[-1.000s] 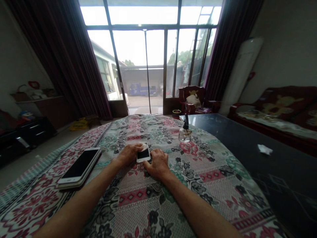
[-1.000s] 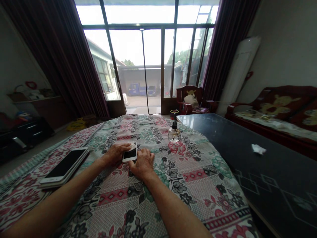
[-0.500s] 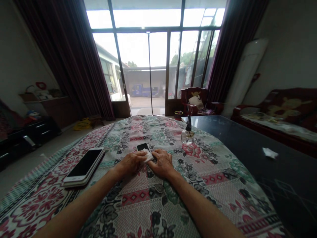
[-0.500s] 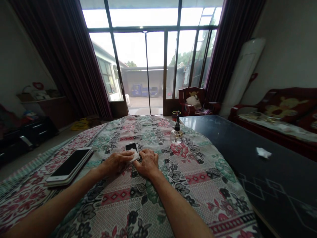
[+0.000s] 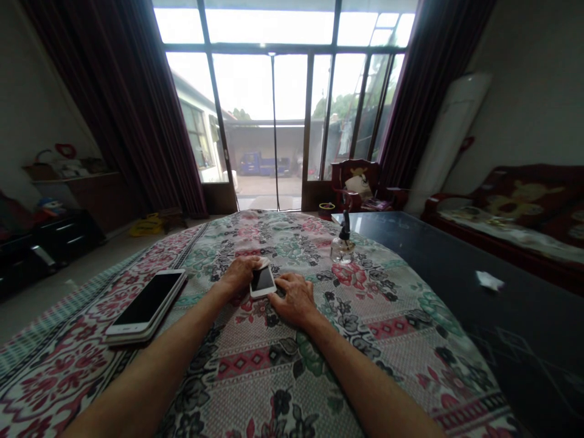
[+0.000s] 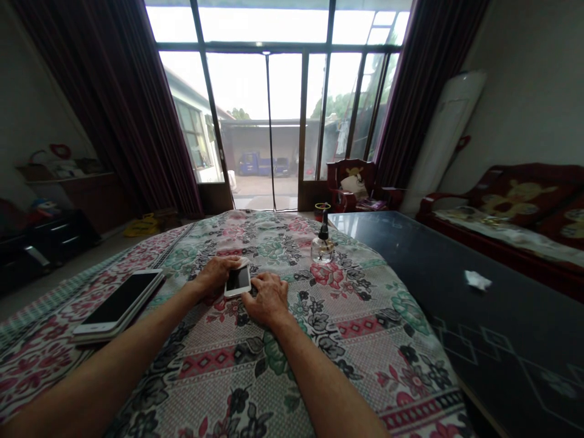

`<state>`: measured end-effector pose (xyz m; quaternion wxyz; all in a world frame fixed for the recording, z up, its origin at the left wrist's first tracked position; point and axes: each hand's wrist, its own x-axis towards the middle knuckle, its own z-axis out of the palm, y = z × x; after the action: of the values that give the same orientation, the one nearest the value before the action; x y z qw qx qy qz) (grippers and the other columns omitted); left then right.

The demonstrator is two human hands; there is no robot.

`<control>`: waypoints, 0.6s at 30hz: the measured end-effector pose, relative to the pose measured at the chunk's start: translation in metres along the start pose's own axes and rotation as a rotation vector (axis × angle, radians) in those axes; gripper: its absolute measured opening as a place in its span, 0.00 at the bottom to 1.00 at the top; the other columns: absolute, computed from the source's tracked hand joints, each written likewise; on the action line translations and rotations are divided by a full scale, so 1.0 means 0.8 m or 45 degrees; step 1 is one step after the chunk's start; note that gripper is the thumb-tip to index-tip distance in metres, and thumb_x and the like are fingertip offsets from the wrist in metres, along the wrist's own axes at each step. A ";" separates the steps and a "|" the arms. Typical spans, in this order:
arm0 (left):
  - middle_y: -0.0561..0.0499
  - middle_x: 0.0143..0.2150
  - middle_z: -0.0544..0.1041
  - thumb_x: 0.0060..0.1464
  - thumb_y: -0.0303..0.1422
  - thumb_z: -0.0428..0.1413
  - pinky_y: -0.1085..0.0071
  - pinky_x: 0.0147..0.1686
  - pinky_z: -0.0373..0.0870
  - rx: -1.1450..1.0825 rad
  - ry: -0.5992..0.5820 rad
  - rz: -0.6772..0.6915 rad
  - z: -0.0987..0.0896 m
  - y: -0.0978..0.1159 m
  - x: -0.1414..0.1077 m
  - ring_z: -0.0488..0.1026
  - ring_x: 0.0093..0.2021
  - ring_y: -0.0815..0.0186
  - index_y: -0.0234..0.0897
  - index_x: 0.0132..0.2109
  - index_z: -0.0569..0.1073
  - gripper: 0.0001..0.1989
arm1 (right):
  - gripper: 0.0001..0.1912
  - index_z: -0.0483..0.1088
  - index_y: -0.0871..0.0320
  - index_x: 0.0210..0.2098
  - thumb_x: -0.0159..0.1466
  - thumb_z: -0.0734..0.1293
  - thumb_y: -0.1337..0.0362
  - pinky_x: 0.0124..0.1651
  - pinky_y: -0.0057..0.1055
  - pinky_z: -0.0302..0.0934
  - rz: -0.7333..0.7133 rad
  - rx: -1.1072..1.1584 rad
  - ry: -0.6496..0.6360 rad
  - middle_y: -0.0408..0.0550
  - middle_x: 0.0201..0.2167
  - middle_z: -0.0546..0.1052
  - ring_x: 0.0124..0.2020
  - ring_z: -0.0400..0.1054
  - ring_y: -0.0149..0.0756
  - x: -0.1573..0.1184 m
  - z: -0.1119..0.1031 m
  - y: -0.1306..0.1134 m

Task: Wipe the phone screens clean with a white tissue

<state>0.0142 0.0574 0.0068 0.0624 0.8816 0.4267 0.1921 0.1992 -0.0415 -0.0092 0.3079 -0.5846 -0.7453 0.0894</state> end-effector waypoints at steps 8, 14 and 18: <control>0.47 0.58 0.75 0.50 0.19 0.48 0.64 0.57 0.66 0.066 0.009 0.010 0.007 0.022 -0.040 0.72 0.56 0.59 0.40 0.51 0.77 0.24 | 0.14 0.76 0.51 0.43 0.59 0.69 0.56 0.51 0.40 0.50 0.029 0.026 -0.003 0.46 0.48 0.76 0.52 0.63 0.45 0.002 -0.001 0.000; 0.49 0.54 0.77 0.49 0.20 0.52 0.67 0.56 0.67 -0.032 -0.008 0.146 0.004 0.032 -0.053 0.72 0.55 0.61 0.43 0.50 0.77 0.23 | 0.15 0.76 0.52 0.44 0.58 0.69 0.58 0.53 0.40 0.50 -0.019 0.019 0.041 0.48 0.47 0.76 0.52 0.65 0.44 0.004 0.002 0.000; 0.50 0.50 0.78 0.49 0.21 0.51 0.70 0.48 0.69 -0.079 -0.035 0.225 -0.006 0.040 -0.059 0.74 0.49 0.62 0.42 0.47 0.78 0.21 | 0.12 0.76 0.54 0.41 0.58 0.69 0.59 0.55 0.40 0.50 -0.062 0.029 0.055 0.49 0.46 0.77 0.51 0.65 0.44 0.008 0.009 0.005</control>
<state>0.0090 0.0001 0.0063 0.0783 0.9159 0.3402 0.1980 0.1978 -0.0331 -0.0146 0.3326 -0.5645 -0.7514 0.0778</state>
